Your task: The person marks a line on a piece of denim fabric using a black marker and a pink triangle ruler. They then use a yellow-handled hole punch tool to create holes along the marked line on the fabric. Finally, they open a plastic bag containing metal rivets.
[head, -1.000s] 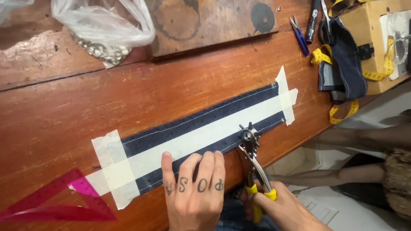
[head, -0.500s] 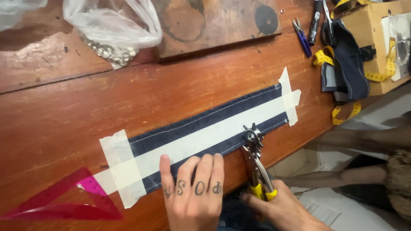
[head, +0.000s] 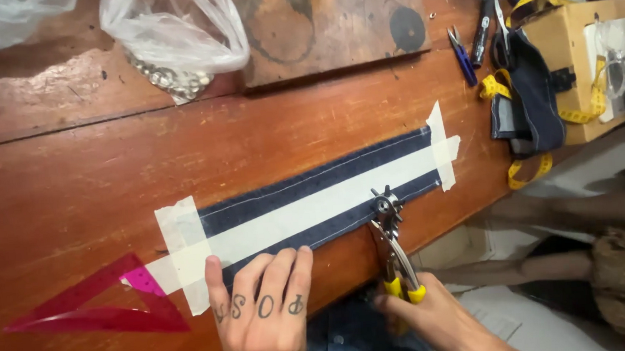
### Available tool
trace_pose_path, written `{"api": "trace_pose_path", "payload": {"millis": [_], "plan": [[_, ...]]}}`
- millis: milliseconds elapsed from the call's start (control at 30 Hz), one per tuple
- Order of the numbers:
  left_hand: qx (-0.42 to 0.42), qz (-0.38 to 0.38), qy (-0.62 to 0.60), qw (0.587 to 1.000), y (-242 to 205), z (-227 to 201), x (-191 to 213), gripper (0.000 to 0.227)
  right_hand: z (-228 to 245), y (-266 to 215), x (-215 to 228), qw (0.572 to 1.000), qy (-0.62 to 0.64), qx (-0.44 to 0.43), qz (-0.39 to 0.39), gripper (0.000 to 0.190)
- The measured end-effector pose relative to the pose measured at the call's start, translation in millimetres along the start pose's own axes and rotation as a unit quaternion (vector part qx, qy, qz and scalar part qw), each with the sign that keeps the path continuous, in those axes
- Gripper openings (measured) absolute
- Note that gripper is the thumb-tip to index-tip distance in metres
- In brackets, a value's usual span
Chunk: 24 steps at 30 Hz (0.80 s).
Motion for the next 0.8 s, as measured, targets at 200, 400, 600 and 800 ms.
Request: {"api": "trace_pose_path", "payload": {"millis": [200,400,600,800], "plan": [[-0.022,0.007,-0.002,1.0,-5.3,-0.9,-4.1,0.026,-2.4,0.6,-10.3,0.996,0.033,0.061,0.049,0.021],[-0.028,0.008,-0.013,0.999,-4.5,-1.2,-2.0,0.034,2.1,-2.1,-14.5,0.996,0.061,0.051,0.047,0.023],[-0.027,0.001,-0.01,1.0,-6.7,-1.1,-3.5,0.034,-6.2,-4.7,-17.1,0.996,0.054,0.036,0.064,0.042],[-0.03,-0.002,-0.001,1.0,-6.7,-2.1,-3.2,0.026,7.7,-14.9,-23.0,0.994,0.088,0.028,0.058,0.037]]}}
Point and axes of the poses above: each hand's wrist, its own y-axis towards the middle knuckle, its own x-axis out of the back of the hand, z = x × y, the point moved 9 cm from there along y, towards the middle knuckle, and after that the axes turned 10 degrees about z, right-handed, at the moved point
